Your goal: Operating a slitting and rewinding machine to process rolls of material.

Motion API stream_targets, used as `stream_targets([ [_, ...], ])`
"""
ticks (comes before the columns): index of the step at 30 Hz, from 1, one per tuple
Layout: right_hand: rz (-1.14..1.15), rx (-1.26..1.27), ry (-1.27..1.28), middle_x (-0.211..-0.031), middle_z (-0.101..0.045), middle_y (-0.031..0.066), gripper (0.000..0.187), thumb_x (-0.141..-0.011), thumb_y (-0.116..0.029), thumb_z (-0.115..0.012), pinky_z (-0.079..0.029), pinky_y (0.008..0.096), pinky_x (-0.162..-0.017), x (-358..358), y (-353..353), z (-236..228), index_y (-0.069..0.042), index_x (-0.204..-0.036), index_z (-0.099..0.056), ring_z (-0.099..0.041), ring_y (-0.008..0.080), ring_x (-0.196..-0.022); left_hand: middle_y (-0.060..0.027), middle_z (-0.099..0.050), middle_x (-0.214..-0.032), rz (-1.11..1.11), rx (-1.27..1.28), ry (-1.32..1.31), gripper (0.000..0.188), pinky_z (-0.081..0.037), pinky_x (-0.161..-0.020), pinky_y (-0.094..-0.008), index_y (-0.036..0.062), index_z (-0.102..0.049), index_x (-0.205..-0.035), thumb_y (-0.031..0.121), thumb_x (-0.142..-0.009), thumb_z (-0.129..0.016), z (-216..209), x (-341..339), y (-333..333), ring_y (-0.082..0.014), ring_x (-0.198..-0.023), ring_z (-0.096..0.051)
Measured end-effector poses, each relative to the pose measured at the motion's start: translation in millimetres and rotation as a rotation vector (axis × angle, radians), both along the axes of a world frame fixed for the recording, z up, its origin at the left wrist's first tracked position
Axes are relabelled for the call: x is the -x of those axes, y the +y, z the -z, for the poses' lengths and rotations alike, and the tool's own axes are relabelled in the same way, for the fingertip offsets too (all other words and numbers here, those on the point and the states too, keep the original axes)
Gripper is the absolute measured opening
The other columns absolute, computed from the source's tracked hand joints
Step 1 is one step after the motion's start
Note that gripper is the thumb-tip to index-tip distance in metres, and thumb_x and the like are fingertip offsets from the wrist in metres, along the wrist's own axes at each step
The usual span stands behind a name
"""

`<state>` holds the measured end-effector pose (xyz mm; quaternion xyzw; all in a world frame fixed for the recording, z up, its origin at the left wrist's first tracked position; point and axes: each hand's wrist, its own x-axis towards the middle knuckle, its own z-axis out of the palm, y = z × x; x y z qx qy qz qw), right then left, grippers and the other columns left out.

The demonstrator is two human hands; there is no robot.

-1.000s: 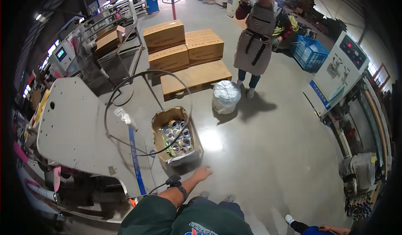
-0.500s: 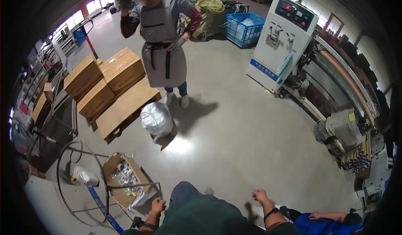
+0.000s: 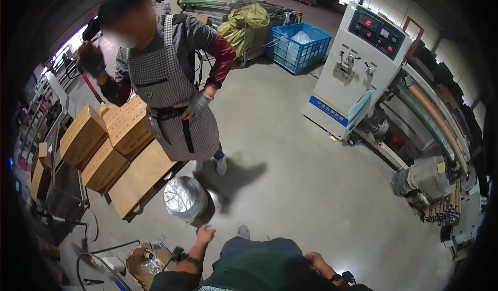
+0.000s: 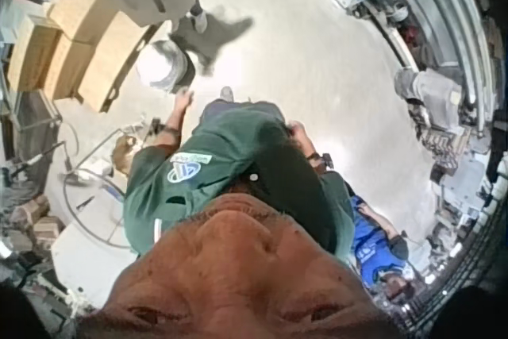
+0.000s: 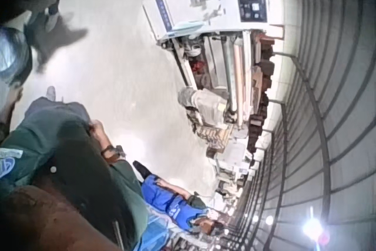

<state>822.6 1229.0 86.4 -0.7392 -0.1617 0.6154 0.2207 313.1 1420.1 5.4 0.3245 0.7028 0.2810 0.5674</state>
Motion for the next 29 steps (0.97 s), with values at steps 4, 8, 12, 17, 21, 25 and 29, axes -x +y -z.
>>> stream_targets([
  [4, -0.393, -0.186, -0.256, -0.077, -0.063, 0.0062, 0.010, -0.078, -0.012, -0.064, -0.048, 0.0315, -0.056, -36, 52, 22, -0.005, -0.085, -0.065, -0.060, 0.0171, -0.071, -0.0079, -0.061, -0.084, 0.065, -0.179, -0.101, 0.046, -0.045, -0.055, -0.0258, -0.0052, -0.051, -0.117, 0.011, -0.077, -0.066, -45, -67, 182, -0.0129, -0.065, -0.057],
  [8, -0.055, -0.003, -0.040, -0.082, -0.062, 0.0078, 0.014, -0.082, -0.016, -0.062, -0.049, 0.0332, -0.059, -79, 138, 44, -0.007, -0.092, -0.063, -0.060, 0.0201, -0.071, -0.0061, -0.060, -0.084, 0.080, -0.211, -0.145, 0.046, -0.045, -0.059, -0.0253, -0.0057, -0.050, -0.119, 0.012, -0.079, -0.065, -69, -131, 289, -0.0119, -0.068, -0.056],
  [12, -0.115, -0.028, -0.009, -0.092, -0.062, 0.0101, 0.024, -0.084, -0.016, -0.061, -0.051, 0.0349, -0.062, -123, 276, 37, -0.005, -0.105, -0.059, -0.061, 0.0229, -0.073, -0.0055, -0.059, -0.085, 0.033, -0.155, -0.081, 0.040, -0.046, -0.064, -0.0277, -0.0026, -0.054, -0.113, 0.015, -0.079, -0.066, -24, -141, 320, -0.0134, -0.073, -0.055],
  [17, -0.126, 0.049, 0.079, -0.101, -0.064, 0.0141, 0.027, -0.091, -0.012, -0.051, -0.054, 0.0381, -0.068, -194, 480, 50, -0.003, -0.116, -0.052, -0.064, 0.0241, -0.078, -0.0107, -0.063, -0.073, -0.128, 0.273, 0.082, 0.050, -0.046, -0.054, -0.0276, -0.0043, -0.054, -0.114, 0.019, -0.073, -0.071, -3, -147, 284, -0.0153, -0.064, -0.059],
  [21, -0.496, -0.044, -0.156, -0.096, -0.063, 0.0108, 0.038, -0.086, -0.015, -0.058, -0.052, 0.0349, -0.065, -233, 690, 39, -0.001, -0.121, -0.051, -0.064, 0.0211, -0.076, -0.0130, -0.064, -0.073, -0.236, 0.336, 0.096, 0.048, -0.049, -0.062, -0.0317, -0.0045, -0.057, -0.110, 0.018, -0.070, -0.072, -26, -189, 287, -0.0194, -0.068, -0.061],
  [25, -0.354, -0.190, -0.188, -0.096, -0.063, 0.0087, 0.040, -0.085, -0.015, -0.058, -0.052, 0.0334, -0.067, -214, 872, -18, 0.000, -0.121, -0.050, -0.063, 0.0206, -0.080, -0.0158, -0.067, -0.086, -0.015, 0.353, 0.112, 0.045, -0.049, -0.077, -0.0363, -0.0002, -0.062, -0.107, 0.024, -0.070, -0.072, 72, -214, 305, -0.0271, -0.076, -0.063],
  [29, -0.476, -0.148, -0.154, -0.098, -0.063, 0.0092, 0.044, -0.083, -0.015, -0.061, -0.051, 0.0362, -0.075, -172, 1003, -19, -0.001, -0.123, -0.049, -0.063, 0.0215, -0.086, -0.0208, -0.064, -0.109, -0.030, 0.116, 0.148, 0.044, -0.043, -0.089, -0.0394, 0.0064, -0.065, -0.108, 0.032, -0.073, -0.068, 153, -244, 353, -0.0298, -0.102, -0.060],
])
